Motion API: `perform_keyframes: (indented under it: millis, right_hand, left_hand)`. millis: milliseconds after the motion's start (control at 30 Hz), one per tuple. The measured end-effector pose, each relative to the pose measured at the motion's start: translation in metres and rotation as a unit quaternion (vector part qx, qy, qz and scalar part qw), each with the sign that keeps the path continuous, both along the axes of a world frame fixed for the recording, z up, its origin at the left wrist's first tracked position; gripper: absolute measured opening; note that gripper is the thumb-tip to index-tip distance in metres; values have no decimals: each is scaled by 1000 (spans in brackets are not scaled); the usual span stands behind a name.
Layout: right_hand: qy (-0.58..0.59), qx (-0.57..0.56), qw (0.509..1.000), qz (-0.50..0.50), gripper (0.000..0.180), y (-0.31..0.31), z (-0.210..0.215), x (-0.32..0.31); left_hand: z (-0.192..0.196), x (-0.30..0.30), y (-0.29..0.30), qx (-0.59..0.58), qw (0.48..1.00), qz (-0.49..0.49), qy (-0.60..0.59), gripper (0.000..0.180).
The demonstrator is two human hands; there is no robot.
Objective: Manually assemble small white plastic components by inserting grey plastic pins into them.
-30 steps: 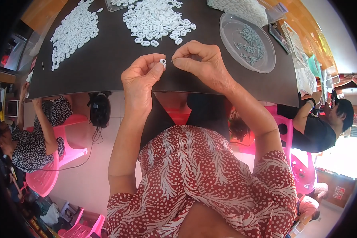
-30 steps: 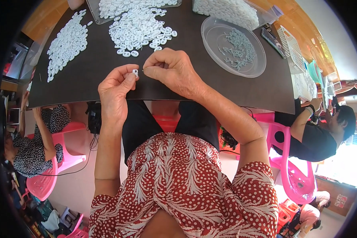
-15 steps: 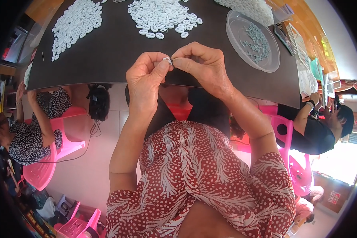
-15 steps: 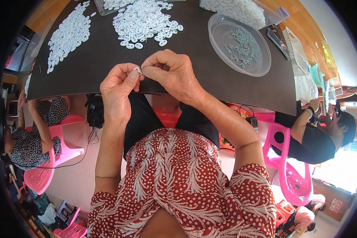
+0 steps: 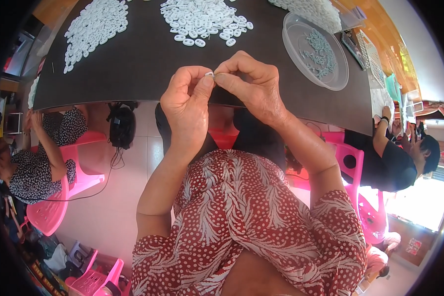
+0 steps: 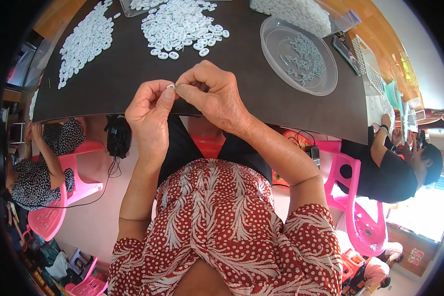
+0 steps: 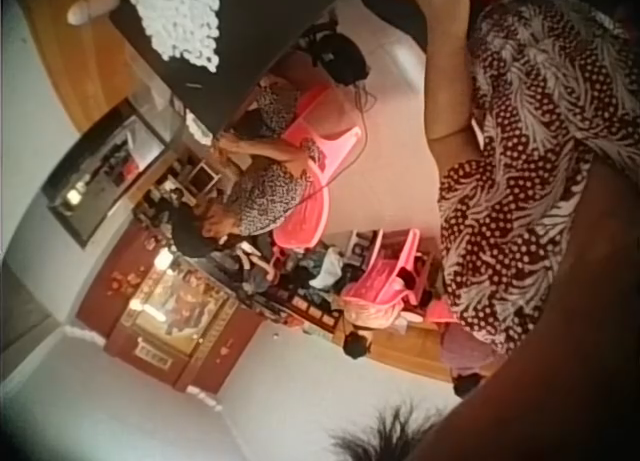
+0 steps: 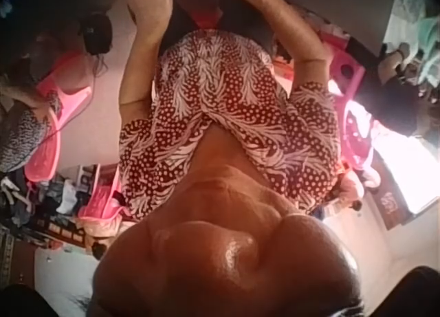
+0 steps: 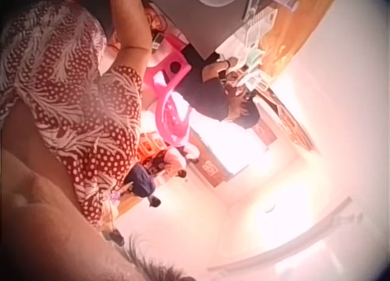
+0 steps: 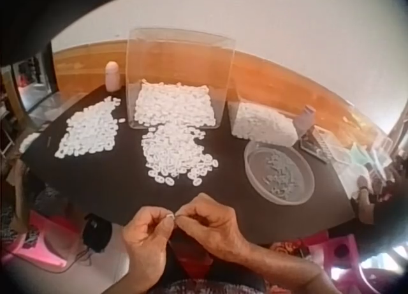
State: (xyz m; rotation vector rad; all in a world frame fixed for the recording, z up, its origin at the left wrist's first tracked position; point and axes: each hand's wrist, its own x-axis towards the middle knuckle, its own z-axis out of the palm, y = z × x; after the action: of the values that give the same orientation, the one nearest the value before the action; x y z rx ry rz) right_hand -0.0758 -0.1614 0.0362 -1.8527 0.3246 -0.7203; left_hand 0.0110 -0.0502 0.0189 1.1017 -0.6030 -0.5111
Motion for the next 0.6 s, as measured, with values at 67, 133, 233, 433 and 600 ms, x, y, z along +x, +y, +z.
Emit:
perform_keyframes:
  millis: [67, 133, 233, 433, 600]
  right_hand:
    - [2, 7, 1000, -2, 3, 2, 0, 1]
    - [4, 15, 1000, -4, 3, 3, -1, 2]
    - [13, 28, 1000, 4, 4, 3, -6, 2]
    - [22, 17, 1000, 8, 6, 1, -9, 3]
    - [7, -23, 1000, -5, 6, 3, -9, 7]
  left_hand:
    - [-4, -1, -2, 13, 997, 49, -50, 7]
    - [-6, -2, -1, 21, 997, 53, -56, 6]
    - [-10, 0, 0, 34, 996, 57, -66, 5]
    - [-7, 2, 0, 27, 998, 43, -46, 6]
    - [-7, 5, -2, 15, 999, 31, -5, 6]
